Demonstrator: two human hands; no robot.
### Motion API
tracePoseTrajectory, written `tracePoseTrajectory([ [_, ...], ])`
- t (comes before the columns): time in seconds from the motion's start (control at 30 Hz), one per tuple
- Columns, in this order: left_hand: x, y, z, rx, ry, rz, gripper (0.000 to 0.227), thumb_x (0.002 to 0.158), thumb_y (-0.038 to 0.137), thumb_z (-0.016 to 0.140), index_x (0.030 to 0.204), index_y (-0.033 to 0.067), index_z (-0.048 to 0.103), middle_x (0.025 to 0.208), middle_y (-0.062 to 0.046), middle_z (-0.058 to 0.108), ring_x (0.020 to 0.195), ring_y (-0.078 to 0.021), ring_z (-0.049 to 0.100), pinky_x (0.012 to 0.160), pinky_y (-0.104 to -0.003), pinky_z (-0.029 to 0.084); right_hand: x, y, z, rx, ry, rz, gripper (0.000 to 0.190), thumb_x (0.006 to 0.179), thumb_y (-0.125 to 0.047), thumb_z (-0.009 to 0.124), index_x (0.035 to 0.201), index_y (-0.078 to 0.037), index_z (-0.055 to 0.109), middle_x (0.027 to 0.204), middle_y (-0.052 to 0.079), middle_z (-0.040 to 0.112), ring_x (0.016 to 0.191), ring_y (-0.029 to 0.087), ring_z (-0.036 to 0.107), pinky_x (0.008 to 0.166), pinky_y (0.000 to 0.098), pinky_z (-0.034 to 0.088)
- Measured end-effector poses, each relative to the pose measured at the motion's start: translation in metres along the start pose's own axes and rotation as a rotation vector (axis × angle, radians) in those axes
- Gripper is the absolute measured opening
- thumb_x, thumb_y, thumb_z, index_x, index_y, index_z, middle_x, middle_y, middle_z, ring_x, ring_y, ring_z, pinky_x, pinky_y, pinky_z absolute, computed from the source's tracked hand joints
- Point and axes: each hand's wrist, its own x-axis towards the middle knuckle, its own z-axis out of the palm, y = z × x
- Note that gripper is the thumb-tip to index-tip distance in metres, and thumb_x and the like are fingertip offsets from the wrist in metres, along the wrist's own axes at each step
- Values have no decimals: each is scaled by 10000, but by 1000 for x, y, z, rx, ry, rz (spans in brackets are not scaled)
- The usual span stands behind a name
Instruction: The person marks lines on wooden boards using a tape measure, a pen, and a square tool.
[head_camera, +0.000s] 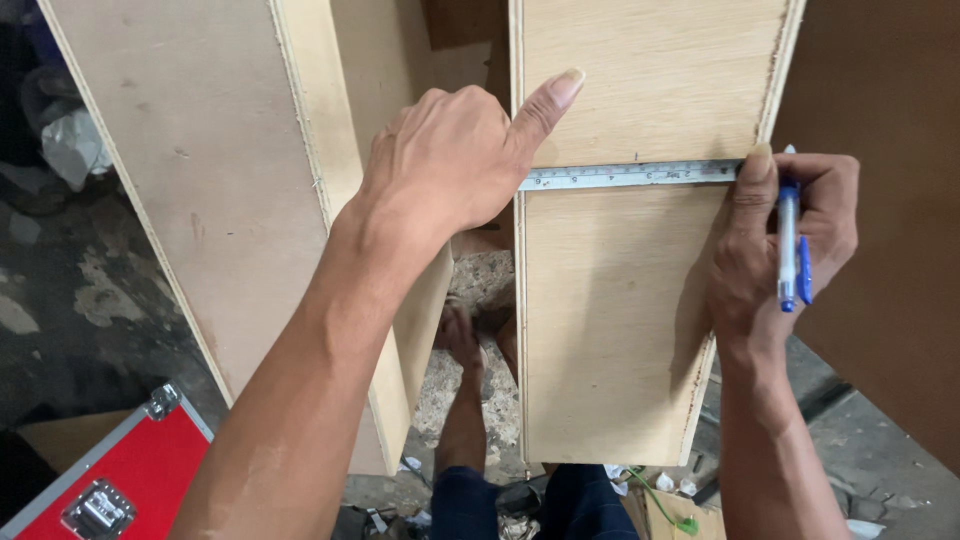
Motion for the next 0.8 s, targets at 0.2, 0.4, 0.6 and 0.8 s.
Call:
tracePoseTrajectory([
  [0.2,-6,2,-2,-35,-13,-20,775,846,761,130,532,78,316,595,-85,503,618,-314,536,668,-483,448,-2,0,-2,-29,-7,9,296,1219,-179,591,1022,30,518,969,116,499,854,226,473,786,372,403],
  [0.4,-3,-6,5,-56,27,32,722,823,754,111,491,140,299,482,-7,414,489,-212,508,616,-443,490,-4,7,2,5,16,7,327,1220,-230,623,1038,29,539,918,97,489,768,183,438,671,337,374],
  [0.6,-5,-5,2,-45,13,37,743,835,749,125,494,116,312,493,-34,431,505,-248,517,576,-458,456,-3,1,2,-50,14,-11,314,1234,-201,599,1043,41,538,954,117,508,794,209,454,721,366,391],
  [0.8,-4,-4,1,-12,-16,36,656,990,584,416,555,95,380,572,-29,547,586,-284,563,637,-463,458,-3,9,4,4,23,2,288,1215,-175,618,1041,40,538,943,122,503,794,206,458,697,341,387],
])
